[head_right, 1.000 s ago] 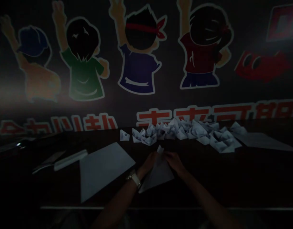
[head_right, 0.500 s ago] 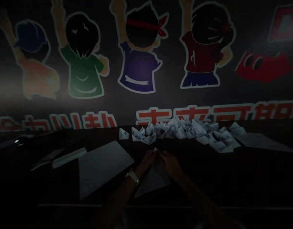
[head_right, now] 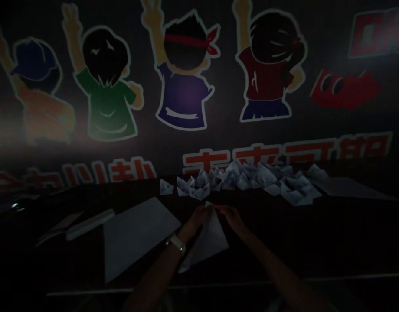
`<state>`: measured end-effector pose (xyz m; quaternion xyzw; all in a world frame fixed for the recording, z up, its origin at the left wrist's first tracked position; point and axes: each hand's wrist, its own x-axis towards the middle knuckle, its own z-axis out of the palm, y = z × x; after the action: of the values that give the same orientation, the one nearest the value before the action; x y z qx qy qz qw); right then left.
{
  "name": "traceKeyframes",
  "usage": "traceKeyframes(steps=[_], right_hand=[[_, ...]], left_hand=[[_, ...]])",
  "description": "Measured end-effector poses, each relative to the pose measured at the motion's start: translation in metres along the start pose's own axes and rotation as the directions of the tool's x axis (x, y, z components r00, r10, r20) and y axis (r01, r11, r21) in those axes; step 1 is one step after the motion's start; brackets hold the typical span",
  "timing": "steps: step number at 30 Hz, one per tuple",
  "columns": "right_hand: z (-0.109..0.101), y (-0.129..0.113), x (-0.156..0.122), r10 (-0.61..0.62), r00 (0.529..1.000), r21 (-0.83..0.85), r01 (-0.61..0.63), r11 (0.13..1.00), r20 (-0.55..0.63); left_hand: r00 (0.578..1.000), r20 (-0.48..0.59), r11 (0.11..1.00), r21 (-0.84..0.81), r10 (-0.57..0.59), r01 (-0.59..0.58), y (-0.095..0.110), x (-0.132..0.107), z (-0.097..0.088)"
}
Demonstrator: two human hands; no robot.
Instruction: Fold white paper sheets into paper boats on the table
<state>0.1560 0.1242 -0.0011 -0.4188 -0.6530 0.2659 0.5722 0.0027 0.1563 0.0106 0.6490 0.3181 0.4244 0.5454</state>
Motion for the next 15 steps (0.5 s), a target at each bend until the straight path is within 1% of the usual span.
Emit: traceKeyframes(steps=[2,5,7,9,11,13,15], right_hand=[[0.0006,0.0011,0.0030,0.079,0.996,0.085,-0.076,0.993,-0.029],[0.0017,0.0029,0.0032,0.153,0.985,0.055,-0.150,0.987,-0.073],[0.0015,0.0042,0.0015,0.161,0.984,-0.008,-0.162,0.987,-0.077],[0.0004,0.0051,0.0000,0.132,0.988,-0.063,-0.137,0.989,-0.075],[-0.0010,0.0055,-0.0005,0.100,0.991,-0.098,-0.108,0.989,-0.085],[-0.0020,0.0056,0.0000,0.107,0.989,-0.088,-0.117,0.989,-0.106],[-0.0025,0.0053,0.0009,0.160,0.979,-0.028,-0.164,0.986,-0.127]], left_hand=[[1.000,0.017,1.000,0.000,-0.015,0.015,0.0005,0.0010,-0.0002],[1.000,0.028,1.000,0.026,-0.013,0.013,-0.0009,0.0019,0.0019],[0.999,0.035,0.999,0.036,0.003,-0.004,-0.0023,0.0004,0.0038],[0.999,0.035,0.998,0.069,0.013,-0.015,-0.0031,-0.0023,0.0052],[0.999,0.038,0.994,0.113,-0.004,0.000,-0.0026,-0.0050,0.0055],[0.999,0.039,0.991,0.136,-0.016,0.011,-0.0014,-0.0066,0.0049],[1.000,0.022,0.991,0.133,0.006,-0.009,-0.0001,-0.0067,0.0040]])
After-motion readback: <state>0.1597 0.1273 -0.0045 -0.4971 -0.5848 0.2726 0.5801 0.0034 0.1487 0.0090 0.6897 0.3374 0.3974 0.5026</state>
